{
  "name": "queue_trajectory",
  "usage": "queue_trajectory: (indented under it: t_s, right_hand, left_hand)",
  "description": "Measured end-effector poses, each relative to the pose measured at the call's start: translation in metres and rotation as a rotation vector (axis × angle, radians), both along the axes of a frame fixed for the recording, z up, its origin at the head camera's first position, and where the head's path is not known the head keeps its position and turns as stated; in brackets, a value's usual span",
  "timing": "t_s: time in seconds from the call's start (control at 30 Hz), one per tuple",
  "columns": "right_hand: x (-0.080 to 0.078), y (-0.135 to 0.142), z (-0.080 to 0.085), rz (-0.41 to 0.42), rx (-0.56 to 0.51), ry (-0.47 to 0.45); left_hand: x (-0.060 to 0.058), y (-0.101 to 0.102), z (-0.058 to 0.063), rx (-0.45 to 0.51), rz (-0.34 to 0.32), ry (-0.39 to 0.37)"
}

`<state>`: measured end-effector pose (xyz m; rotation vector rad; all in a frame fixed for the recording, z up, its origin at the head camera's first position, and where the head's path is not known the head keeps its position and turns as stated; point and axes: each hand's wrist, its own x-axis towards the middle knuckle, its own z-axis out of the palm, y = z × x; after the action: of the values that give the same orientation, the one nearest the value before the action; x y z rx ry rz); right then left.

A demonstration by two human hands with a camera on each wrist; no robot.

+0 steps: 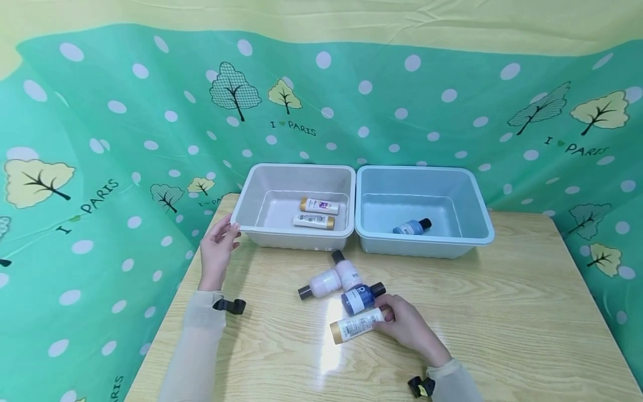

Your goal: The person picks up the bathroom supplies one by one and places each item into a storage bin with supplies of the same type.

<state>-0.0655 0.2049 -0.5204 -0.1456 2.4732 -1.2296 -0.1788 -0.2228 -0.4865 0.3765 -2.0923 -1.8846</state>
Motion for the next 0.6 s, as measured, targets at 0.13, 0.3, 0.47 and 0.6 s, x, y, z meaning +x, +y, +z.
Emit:
queue_trajectory:
  t_s: [0.13, 0.3, 0.47, 0.6]
  right_hand:
    - [0.001, 0.002, -0.001, 0.04, -0.03, 0.01]
    - [0.003, 0.006, -0.004, 0.113, -0.046, 0.048]
    - [0.005, 0.011, -0.006, 0.181, -0.053, 0.08]
    - [0.006, 0.014, -0.007, 0.186, -0.105, 0.053]
  left_hand:
    - [0.0, 0.0, 0.0, 0.0, 0.0, -0.006]
    - [0.0, -0.002, -0.001, -0.005, -0.004, -0.001]
    - [0.001, -0.001, -0.001, -0.003, -0.007, -0.001]
    - [0.0, -0.001, -0.001, 0.001, -0.008, -0.007]
